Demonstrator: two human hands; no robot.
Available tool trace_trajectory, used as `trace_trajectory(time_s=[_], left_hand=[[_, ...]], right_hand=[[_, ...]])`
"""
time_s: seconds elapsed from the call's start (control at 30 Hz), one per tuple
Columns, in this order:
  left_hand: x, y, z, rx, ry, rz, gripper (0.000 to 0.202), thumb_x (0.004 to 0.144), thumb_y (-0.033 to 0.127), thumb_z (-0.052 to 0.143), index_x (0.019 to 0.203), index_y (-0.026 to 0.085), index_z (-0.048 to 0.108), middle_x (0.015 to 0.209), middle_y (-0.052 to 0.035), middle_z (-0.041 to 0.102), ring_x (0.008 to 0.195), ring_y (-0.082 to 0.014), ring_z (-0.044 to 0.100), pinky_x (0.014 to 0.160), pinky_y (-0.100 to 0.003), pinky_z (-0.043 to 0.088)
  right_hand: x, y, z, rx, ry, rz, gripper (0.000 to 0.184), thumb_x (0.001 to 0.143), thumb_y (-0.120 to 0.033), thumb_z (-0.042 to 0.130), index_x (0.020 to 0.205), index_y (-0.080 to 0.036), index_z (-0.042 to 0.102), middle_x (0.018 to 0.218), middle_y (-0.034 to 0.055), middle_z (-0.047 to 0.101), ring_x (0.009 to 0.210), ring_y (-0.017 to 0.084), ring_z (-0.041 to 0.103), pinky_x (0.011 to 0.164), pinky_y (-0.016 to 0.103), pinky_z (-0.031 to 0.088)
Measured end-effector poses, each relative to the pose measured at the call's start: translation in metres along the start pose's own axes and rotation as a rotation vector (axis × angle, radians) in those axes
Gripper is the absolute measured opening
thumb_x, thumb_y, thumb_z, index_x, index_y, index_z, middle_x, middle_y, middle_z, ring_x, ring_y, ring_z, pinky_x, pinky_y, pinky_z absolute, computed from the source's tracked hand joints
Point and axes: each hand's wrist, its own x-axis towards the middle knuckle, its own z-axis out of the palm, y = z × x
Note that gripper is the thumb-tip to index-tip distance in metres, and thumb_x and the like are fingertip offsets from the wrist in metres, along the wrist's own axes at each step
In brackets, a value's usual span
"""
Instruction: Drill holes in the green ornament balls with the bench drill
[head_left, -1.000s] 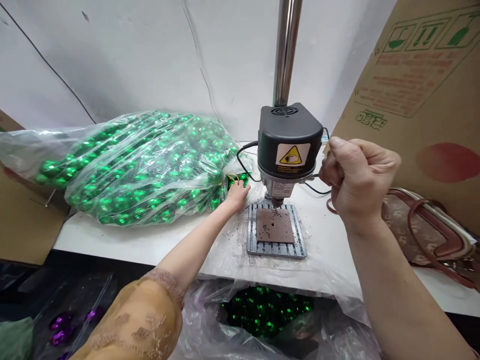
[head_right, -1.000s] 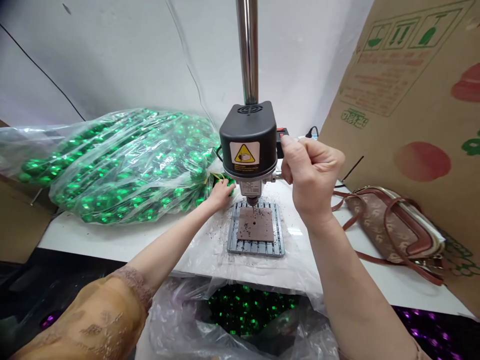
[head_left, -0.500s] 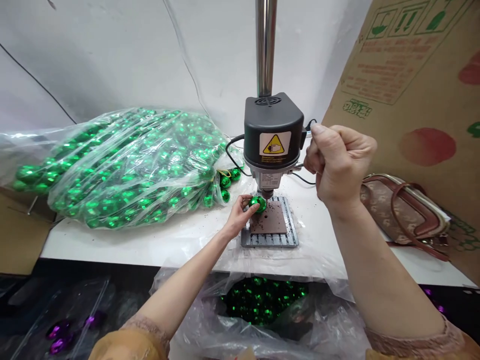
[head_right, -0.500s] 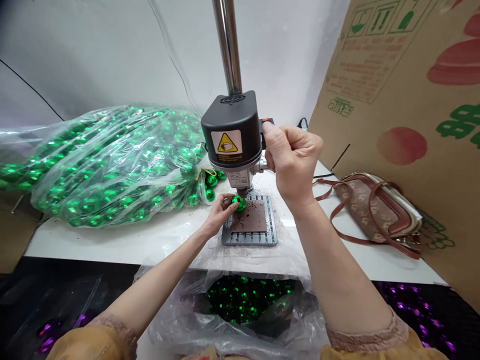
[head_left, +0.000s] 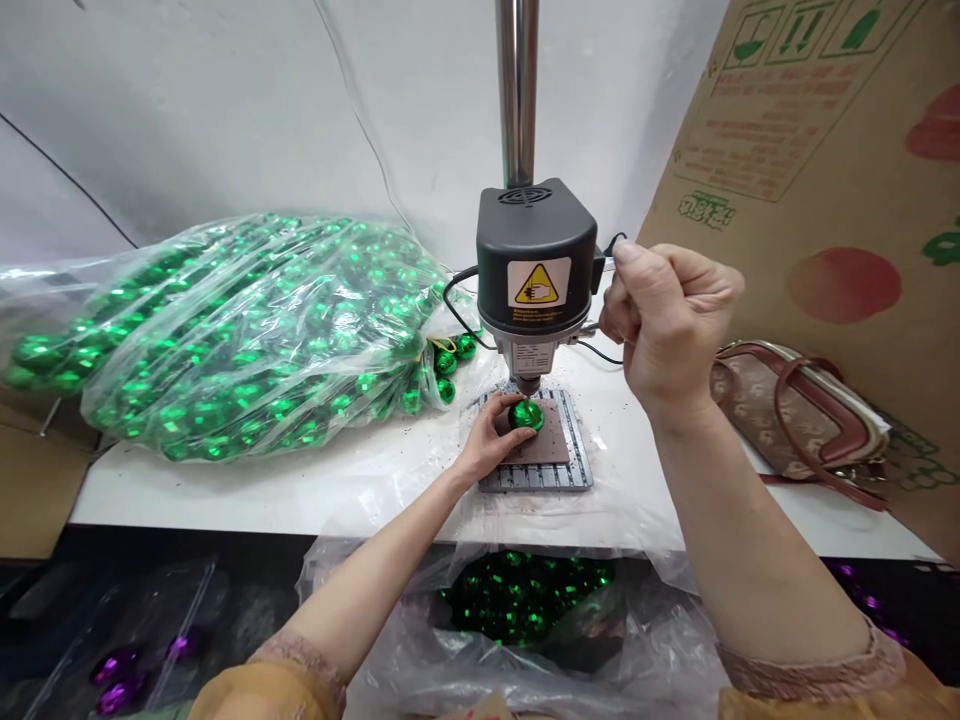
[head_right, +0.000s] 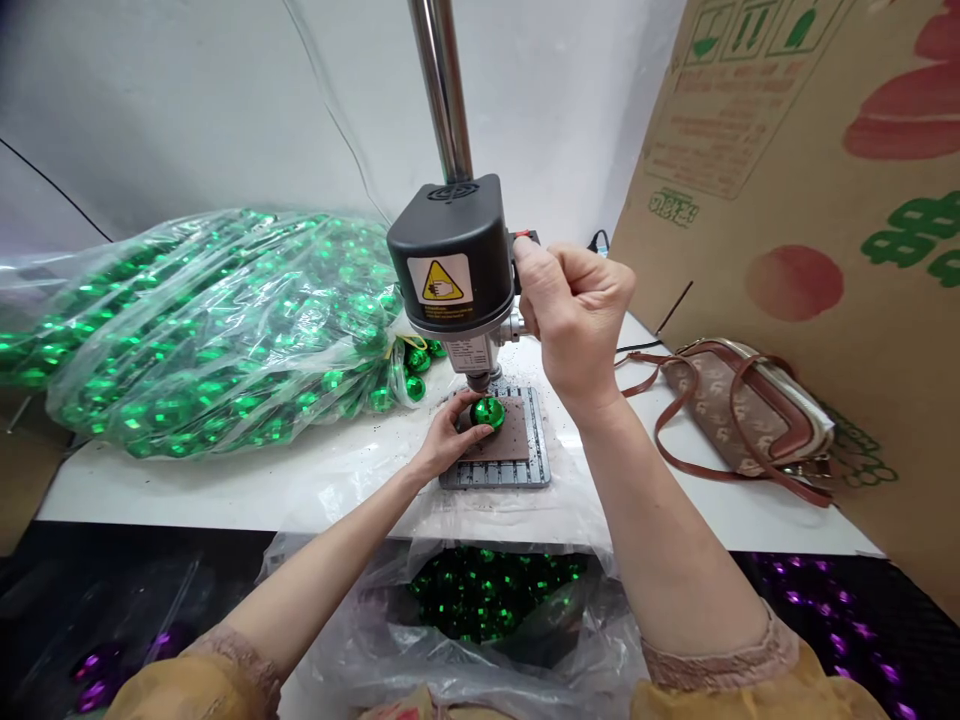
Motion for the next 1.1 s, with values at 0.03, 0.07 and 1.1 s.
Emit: trace_trajectory(time_s=[0.03,0.07,1.1], left_hand=[[-0.002,-0.001,0.001,0.025,-0.008,0.010,0.053,0.073,0.038,0.081,0.119,0.021,0.059,0.132,-0.0107,0.059,0.129,-0.0303,0.053,0.113,-0.047,0.037],[-0.003,-0.002,0.001,0.031,-0.017,0.019,0.054,0.073,0.037,0.081,0.119,0.021,0.059,0.135,-0.0109,0.057,0.131,-0.0305,0.051,0.114,-0.047,0.036],[-0.009,-0.011,0.007,-0.035,-0.018,0.017,0.055,0.074,0.033,0.081,0.121,0.022,0.054,0.125,-0.0089,0.062,0.121,-0.0266,0.058,0.107,-0.045,0.044]], right_hand=[[0.000,0.000,0.000,-0.011,-0.003,-0.005,0.052,0.087,-0.039,0.062,0.047,-0.019,0.035,0.039,-0.0049,0.032,0.037,0.003,0.028,0.038,0.026,0.023],[0.000,0.000,0.000,-0.017,-0.003,-0.007,0.052,0.088,-0.039,0.061,0.048,-0.019,0.035,0.039,-0.0049,0.032,0.037,0.003,0.028,0.038,0.026,0.023],[-0.053,0.024,-0.013,-0.016,0.076,-0.220,0.052,0.085,-0.024,0.060,0.047,-0.018,0.024,0.045,-0.0054,0.025,0.040,0.004,0.026,0.043,0.029,0.021]])
